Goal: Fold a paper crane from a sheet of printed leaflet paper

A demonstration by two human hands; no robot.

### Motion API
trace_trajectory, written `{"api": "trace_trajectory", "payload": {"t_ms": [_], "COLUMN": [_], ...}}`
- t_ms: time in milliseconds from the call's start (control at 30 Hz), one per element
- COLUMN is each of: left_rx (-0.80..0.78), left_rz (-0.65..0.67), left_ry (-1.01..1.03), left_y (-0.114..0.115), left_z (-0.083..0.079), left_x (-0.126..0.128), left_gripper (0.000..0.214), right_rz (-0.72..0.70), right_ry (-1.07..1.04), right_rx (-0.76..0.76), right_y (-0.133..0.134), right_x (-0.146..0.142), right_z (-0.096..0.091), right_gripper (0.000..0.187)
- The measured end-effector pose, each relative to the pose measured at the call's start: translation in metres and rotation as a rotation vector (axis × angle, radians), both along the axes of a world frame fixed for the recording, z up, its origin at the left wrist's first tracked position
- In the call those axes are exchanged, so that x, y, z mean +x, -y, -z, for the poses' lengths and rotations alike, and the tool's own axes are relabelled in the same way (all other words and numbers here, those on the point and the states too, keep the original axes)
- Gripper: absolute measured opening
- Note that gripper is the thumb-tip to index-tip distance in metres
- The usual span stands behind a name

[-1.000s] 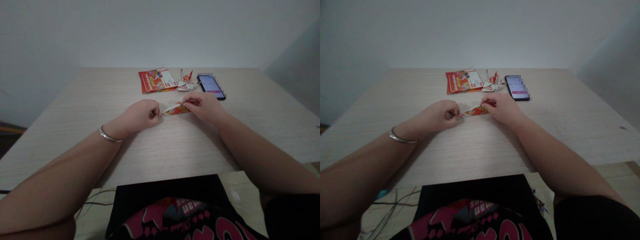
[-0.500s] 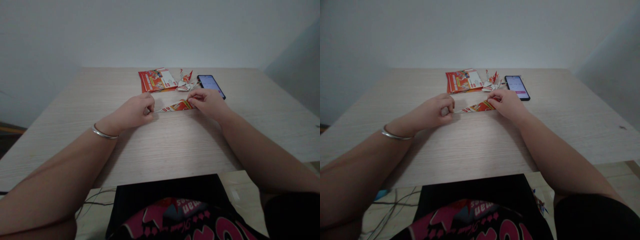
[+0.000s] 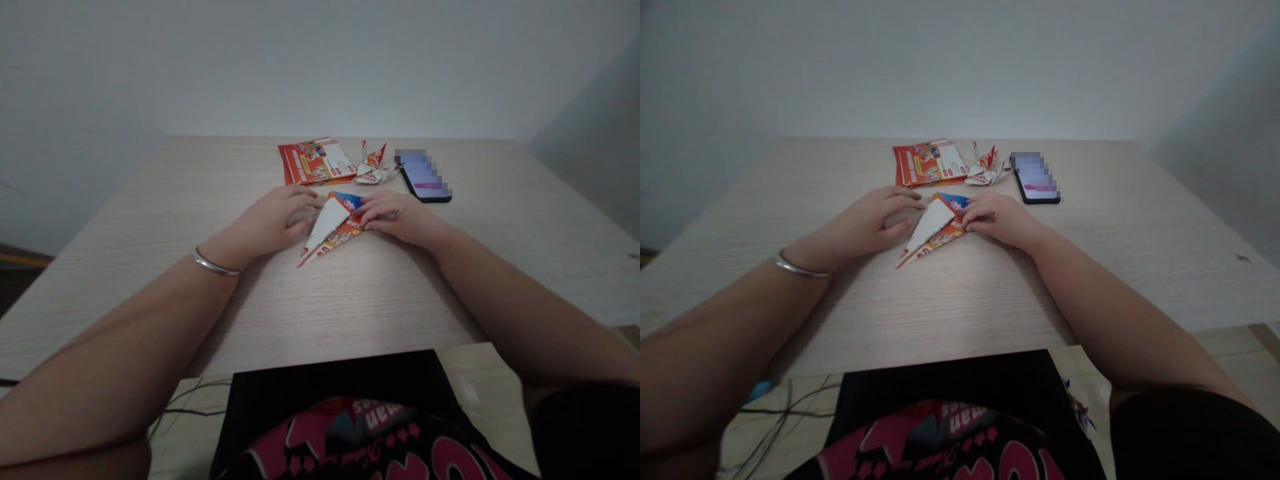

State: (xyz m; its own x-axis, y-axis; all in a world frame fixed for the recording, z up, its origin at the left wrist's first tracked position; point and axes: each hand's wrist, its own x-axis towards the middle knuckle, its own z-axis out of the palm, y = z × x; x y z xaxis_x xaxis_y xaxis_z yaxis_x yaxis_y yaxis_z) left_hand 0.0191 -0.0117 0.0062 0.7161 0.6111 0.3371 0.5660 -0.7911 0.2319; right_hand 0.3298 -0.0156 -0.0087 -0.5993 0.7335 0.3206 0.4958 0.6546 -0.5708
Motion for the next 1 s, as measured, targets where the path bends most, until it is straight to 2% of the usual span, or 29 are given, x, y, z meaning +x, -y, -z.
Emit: {"api": "trace_trajectory", "payload": {"t_ms": [133, 300, 433, 467, 533, 633, 800, 1000], "left_rx": [0.027, 0.053, -0.005, -0.026, -0.059, -0.102, -0.187, -0.169], "left_rz": [0.082, 0.122, 0.068, 0.045, 0.016, 0.008, 0.007, 0.023], "left_ry": [-0.063, -0.146, -0.238, -0.239, -0.208, -0.144, -0.101, 0.023], "left_y": [-0.004, -0.003, 0.006, 0.007, 0.01, 0.01, 0.008, 0.003], "left_z": [0.006, 0.001, -0.005, -0.004, -0.003, 0.002, 0.008, 0.017], "left_x": [-0.001, 0.005, 0.011, 0.012, 0.013, 0.013, 0.011, 0.004], "left_gripper": [0.047, 0.039, 0.038, 0.04, 0.049, 0.063, 0.078, 0.116], "right_rz": [-0.036, -0.011, 0.09, 0.129, 0.16, 0.105, 0.049, 0.063], "right_ry": [0.041, 0.098, 0.137, 0.14, 0.127, 0.104, 0.115, 0.02], "right_rx": [-0.046, -0.041, -0.02, -0.024, -0.053, -0.08, -0.086, -0.094], "right_y": [0.002, 0.002, 0.005, 0.007, 0.009, 0.013, 0.014, 0.012], "right_x": [0.0, -0.002, -0.011, -0.014, -0.019, -0.024, -0.026, -0.025], "right_z": [0.002, -0.002, -0.006, -0.007, -0.009, -0.009, -0.009, -0.004], "right_gripper": [0.014, 0.016, 0.011, 0.016, 0.039, 0.068, 0.07, 0.071]}}
